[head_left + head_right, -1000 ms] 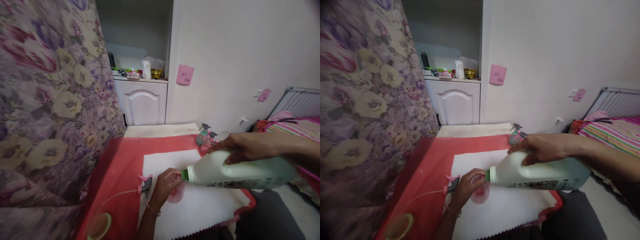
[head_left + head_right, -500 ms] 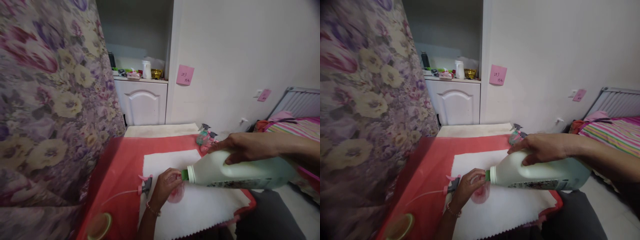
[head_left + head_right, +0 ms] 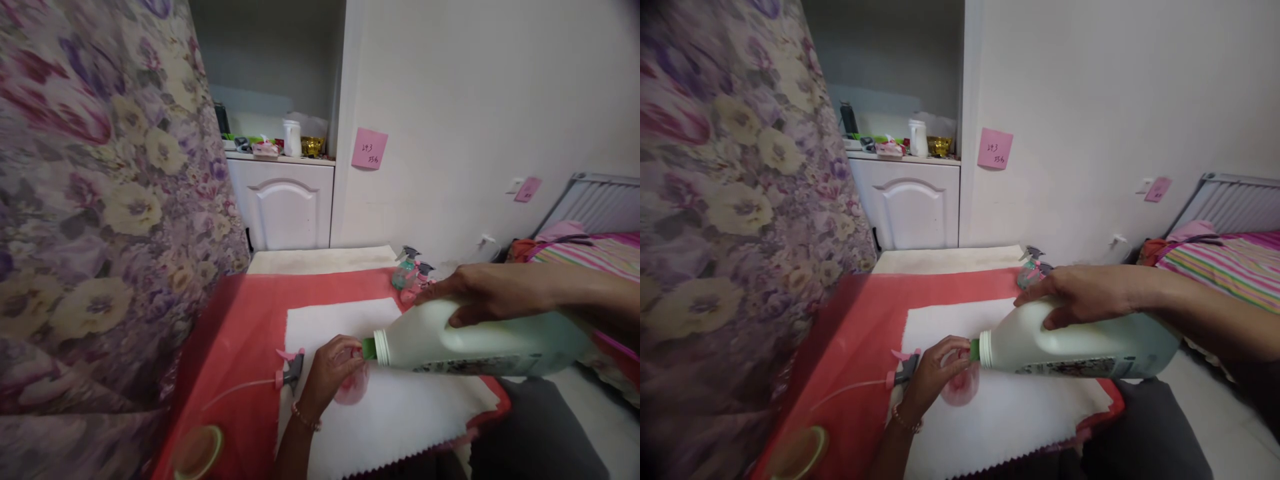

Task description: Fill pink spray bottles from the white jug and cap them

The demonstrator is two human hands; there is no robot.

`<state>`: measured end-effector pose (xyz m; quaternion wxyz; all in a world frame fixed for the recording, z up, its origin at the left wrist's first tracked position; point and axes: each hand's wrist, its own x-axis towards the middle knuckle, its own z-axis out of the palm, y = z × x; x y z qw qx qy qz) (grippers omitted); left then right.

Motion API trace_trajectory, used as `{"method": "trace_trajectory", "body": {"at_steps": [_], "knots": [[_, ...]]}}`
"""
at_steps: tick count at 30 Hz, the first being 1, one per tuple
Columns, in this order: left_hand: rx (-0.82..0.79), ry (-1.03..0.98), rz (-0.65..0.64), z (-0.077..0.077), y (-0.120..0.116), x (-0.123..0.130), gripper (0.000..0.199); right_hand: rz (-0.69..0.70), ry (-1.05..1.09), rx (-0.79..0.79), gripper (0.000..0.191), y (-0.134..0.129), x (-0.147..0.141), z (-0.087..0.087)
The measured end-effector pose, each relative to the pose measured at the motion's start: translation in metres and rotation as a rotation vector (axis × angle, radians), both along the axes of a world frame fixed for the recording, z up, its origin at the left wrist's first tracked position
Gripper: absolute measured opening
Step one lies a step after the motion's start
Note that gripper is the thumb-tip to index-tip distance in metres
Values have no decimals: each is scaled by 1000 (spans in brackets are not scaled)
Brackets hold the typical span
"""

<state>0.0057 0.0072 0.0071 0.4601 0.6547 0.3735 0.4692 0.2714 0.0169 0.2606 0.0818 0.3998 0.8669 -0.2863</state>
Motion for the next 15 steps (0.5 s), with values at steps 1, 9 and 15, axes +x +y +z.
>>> {"method": "trace_trajectory", "body": {"at_steps": [1, 9, 15], "knots": [[6, 2, 0, 0, 0, 0, 17, -3, 2, -5, 48, 0, -1, 1], [4, 9, 1, 3, -1, 0, 16, 4, -20, 0, 46, 0, -3, 1], [14, 11, 3, 2, 0, 0, 15, 22, -22, 51, 46, 0, -2, 0]]}}
